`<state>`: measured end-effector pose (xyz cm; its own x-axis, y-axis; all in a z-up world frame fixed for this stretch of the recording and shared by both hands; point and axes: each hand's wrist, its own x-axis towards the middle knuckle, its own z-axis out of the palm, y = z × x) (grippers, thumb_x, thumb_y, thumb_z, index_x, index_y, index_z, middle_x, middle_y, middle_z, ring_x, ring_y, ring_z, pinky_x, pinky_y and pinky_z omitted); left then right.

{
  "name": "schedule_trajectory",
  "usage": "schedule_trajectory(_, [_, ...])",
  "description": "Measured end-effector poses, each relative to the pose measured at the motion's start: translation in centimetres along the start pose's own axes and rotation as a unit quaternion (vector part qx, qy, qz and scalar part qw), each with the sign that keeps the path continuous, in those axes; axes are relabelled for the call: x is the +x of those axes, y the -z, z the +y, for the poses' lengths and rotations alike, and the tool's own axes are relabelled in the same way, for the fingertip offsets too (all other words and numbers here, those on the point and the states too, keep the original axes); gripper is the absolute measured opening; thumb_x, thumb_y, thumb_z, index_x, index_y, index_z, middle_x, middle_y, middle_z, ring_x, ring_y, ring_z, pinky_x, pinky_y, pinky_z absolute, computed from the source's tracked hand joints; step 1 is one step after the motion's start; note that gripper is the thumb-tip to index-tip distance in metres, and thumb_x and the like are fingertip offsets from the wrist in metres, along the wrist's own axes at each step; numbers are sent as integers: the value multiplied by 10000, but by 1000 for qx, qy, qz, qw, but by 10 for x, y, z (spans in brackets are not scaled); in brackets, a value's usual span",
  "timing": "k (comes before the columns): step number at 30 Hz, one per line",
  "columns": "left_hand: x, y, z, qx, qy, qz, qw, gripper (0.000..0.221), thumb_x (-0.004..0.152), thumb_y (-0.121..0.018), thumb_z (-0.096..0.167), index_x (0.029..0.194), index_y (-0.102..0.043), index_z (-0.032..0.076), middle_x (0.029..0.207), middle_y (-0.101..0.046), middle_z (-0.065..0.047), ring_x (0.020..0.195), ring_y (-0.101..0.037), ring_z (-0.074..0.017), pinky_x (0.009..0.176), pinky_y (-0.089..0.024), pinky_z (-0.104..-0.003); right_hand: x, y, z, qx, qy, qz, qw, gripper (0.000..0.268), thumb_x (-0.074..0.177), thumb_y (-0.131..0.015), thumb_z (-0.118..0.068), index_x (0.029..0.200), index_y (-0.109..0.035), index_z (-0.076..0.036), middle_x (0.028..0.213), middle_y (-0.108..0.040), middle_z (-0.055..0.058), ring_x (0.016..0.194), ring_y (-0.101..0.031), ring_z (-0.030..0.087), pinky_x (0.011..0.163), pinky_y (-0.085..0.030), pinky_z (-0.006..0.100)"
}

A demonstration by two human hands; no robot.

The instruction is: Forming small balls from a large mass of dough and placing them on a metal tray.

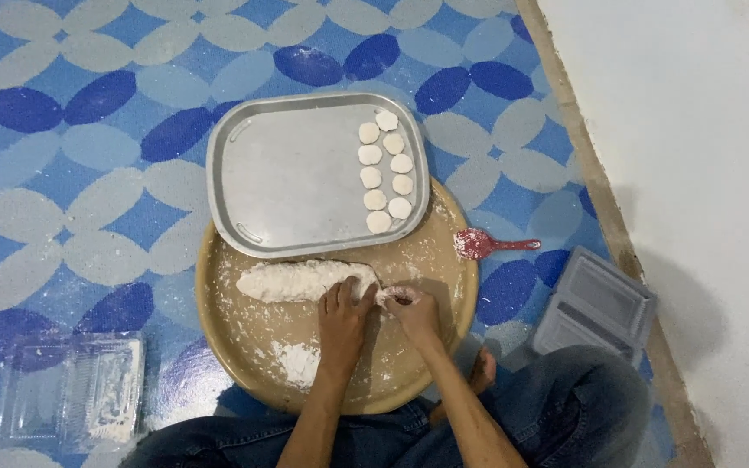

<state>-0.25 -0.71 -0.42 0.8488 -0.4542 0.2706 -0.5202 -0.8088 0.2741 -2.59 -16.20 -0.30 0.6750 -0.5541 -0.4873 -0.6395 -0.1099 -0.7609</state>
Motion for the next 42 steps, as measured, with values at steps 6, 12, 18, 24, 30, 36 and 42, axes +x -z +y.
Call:
schedule_trajectory(6, [2,11,4,3,18,-13,1000,305,973,-568,372,1260,-663,340,1288,-583,-96,1218,-572,-323,971,-459,-471,-24,33,-2,78,29,16,996,269,650,-864,-130,910,-831,-73,779,-765,116,719,-656,180,674,-540,354])
schedule_trajectory(12, [4,18,6,-16,39,-51,998,330,999,-520,251,1296,-657,296,1330,-546,-116,1264,-525,-339,1001,-433,-471,-75,81,-50,150,59,19,987,418,692,-833,-156,1056,-782,43,994,-762,261,913,-650,306,825,-522,452])
schedule_trajectory(18, [4,23,7,-83,36,-145,985,437,1014,-449,178,1433,-553,243,1441,-455,-168,1386,-389,-411,1091,-341,-560,-40,74,47,397,122,-130,900,519,816,-751,-179,1315,-627,-108,1268,-734,80,1145,-685,237,937,-512,334])
schedule_trajectory(24, [3,89,4,-247,59,-128,959,879,726,-564,-192,1545,-387,73,1314,-585,-243,1268,-541,-442,1008,-467,-505,-47,64,12,-386,275,-135,870,507,816,-736,-153,1314,-658,-98,1396,-645,79,1395,-498,230,1240,-119,465])
schedule_trajectory(30, [-8,79,7,-308,105,-155,933,928,713,-609,-193,1545,-419,170,1334,-608,-218,1266,-575,-412,1053,-458,-479,-30,60,34,-381,181,-126,898,921,765,-761,-225,1574,-324,-163,1581,-401,173,1498,-265,409,1220,-112,585])
schedule_trajectory(36, [-12,86,22,-347,127,-147,918,596,882,-551,-75,1441,-570,128,1242,-686,-196,1187,-642,-368,1010,-497,-451,-24,56,32,-484,180,-109,849,714,870,-703,-344,1516,-441,-188,1553,-439,76,1508,-227,328,1250,-32,508])
schedule_trajectory(42, [-19,68,25,-311,114,-166,929,345,907,-599,69,1225,-713,137,1147,-731,-111,1112,-685,-295,949,-529,-419,-11,55,57,-481,280,-25,830,395,949,-580,-227,1336,-628,-161,1387,-557,54,1389,-333,281,1216,-128,448])
